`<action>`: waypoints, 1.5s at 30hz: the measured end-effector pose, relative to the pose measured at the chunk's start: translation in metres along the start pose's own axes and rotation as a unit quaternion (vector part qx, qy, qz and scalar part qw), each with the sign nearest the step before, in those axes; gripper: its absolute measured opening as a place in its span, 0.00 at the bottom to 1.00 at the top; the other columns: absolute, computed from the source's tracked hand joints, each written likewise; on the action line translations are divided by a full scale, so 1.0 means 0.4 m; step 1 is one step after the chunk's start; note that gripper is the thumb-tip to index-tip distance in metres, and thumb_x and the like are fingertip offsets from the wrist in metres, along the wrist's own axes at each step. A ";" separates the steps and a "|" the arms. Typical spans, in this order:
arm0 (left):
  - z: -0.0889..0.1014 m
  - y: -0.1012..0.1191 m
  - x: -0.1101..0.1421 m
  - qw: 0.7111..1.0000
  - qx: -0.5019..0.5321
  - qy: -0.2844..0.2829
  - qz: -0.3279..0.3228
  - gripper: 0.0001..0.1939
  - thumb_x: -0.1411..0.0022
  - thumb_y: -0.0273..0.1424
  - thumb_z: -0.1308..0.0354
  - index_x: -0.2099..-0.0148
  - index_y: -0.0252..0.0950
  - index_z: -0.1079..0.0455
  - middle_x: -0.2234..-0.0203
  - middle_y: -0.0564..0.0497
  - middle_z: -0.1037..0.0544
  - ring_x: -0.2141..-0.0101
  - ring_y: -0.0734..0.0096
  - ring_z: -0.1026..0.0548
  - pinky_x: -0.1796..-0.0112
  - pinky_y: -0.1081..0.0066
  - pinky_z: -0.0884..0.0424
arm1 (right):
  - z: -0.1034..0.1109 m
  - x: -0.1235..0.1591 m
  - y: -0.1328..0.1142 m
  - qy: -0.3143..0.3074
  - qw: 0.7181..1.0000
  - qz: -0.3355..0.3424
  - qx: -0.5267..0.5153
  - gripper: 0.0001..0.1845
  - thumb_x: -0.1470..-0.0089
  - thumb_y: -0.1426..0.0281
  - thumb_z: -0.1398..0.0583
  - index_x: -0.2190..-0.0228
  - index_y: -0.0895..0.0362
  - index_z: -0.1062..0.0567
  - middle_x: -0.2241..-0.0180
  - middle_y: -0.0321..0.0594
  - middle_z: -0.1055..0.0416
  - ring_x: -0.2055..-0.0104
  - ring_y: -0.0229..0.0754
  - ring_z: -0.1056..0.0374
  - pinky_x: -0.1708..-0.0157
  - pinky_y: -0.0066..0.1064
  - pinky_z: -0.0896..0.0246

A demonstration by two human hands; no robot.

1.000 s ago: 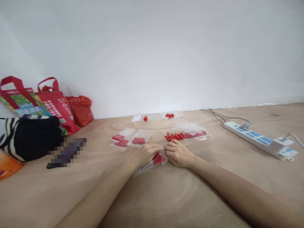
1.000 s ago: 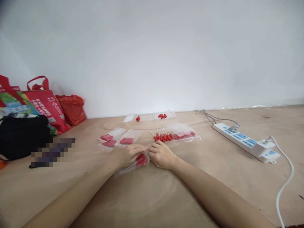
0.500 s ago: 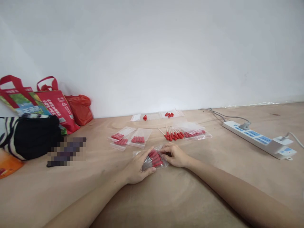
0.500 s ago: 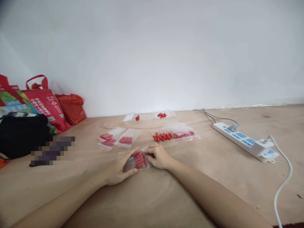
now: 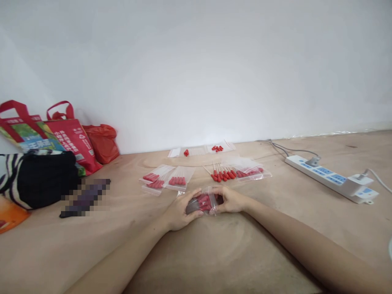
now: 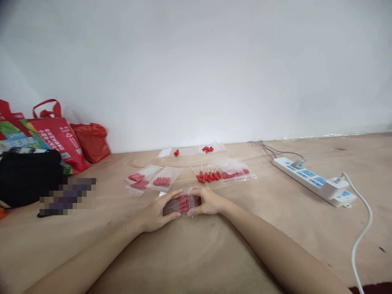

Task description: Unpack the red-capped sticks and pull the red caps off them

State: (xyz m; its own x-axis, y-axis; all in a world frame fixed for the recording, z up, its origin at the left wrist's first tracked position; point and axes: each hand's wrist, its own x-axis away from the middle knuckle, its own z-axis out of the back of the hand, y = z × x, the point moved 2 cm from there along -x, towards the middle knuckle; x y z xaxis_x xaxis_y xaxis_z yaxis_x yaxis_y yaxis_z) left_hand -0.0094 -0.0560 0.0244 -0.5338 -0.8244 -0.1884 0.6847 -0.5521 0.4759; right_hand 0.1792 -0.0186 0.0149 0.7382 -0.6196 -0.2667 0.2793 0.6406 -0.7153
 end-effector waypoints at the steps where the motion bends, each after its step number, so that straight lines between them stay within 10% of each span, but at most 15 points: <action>1: 0.000 -0.001 0.000 1.000 -0.004 0.005 -0.001 0.29 0.47 0.39 0.46 0.44 0.38 0.48 0.50 0.47 0.34 0.51 0.64 0.35 0.51 0.64 0.39 | -0.001 0.000 -0.002 0.011 1.000 0.008 0.007 0.21 0.64 0.63 0.35 0.65 0.57 0.29 0.68 0.36 0.37 0.68 0.35 0.39 0.68 0.26 0.44; 20: 0.008 -0.011 0.001 1.000 -0.024 -0.002 0.016 0.24 0.45 0.38 0.48 0.47 0.37 0.42 0.51 0.47 0.33 0.52 0.63 0.34 0.52 0.63 0.39 | 0.002 0.003 -0.020 0.100 0.988 0.022 0.114 0.08 0.64 0.73 0.38 0.75 0.59 0.31 0.71 0.36 0.39 0.72 0.33 0.41 0.73 0.24 0.44; 34: 0.017 -0.018 0.003 1.000 -0.016 -0.012 0.016 0.22 0.45 0.39 0.48 0.48 0.38 0.40 0.51 0.48 0.32 0.53 0.63 0.34 0.53 0.63 0.39 | 0.031 0.009 0.022 0.056 0.989 -0.070 -0.119 0.11 0.61 0.66 0.37 0.73 0.60 0.29 0.76 0.34 0.31 0.75 0.32 0.38 0.74 0.24 0.42; 45: 0.027 -0.027 0.010 1.000 -0.023 -0.010 0.017 0.23 0.44 0.40 0.49 0.47 0.39 0.41 0.51 0.49 0.33 0.52 0.64 0.34 0.52 0.64 0.39 | 0.176 0.044 0.125 0.351 0.883 -0.150 -0.272 0.20 0.62 0.56 0.38 0.69 0.58 0.27 0.76 0.36 0.30 0.79 0.31 0.39 0.78 0.25 0.42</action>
State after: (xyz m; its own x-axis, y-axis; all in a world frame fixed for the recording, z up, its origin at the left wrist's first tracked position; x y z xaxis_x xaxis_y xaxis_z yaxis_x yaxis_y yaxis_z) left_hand -0.0243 -0.0520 0.0276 -0.5188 -0.8406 -0.1560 0.7249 -0.5292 0.4409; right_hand 0.2496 0.0344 0.0200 0.0649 -0.9753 -0.2113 -0.0801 0.2059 -0.9753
